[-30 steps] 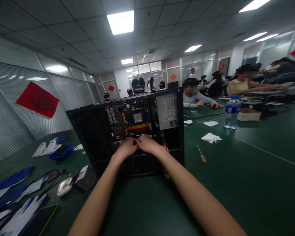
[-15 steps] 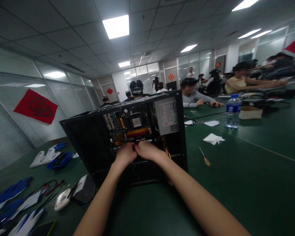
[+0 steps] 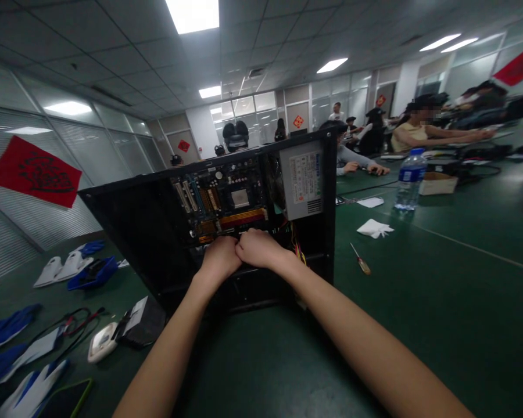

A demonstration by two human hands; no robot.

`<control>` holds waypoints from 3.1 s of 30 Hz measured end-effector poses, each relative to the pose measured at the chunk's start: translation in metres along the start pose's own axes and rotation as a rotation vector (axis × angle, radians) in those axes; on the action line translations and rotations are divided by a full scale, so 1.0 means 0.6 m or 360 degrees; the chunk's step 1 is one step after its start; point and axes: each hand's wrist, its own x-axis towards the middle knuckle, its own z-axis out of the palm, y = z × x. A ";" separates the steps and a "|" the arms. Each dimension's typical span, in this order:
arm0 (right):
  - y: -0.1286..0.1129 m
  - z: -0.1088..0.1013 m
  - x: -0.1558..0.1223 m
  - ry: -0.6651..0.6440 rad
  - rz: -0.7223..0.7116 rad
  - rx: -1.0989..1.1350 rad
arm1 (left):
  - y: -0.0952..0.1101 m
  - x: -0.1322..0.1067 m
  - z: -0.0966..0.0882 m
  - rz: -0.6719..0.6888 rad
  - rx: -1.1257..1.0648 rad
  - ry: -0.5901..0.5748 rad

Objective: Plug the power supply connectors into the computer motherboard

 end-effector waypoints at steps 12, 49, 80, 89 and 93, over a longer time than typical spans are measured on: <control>0.013 0.002 0.003 -0.0043 -0.0064 0.0125 | 0.002 0.001 -0.001 0.0102 0.0075 -0.0013; 0.033 -0.028 -0.013 0.0492 0.0052 0.0474 | -0.016 0.001 -0.012 0.1010 -0.0469 -0.0350; -0.075 -0.194 -0.155 -0.0464 -0.0547 0.0678 | -0.013 -0.126 -0.197 0.1293 -0.0281 0.0483; -0.089 -0.179 -0.145 -0.0158 -0.0656 0.0518 | -0.031 -0.140 -0.225 0.1072 -0.0387 0.0400; -0.091 -0.167 -0.140 -0.0128 -0.0629 0.0512 | -0.035 -0.139 -0.229 0.0943 -0.0351 0.0322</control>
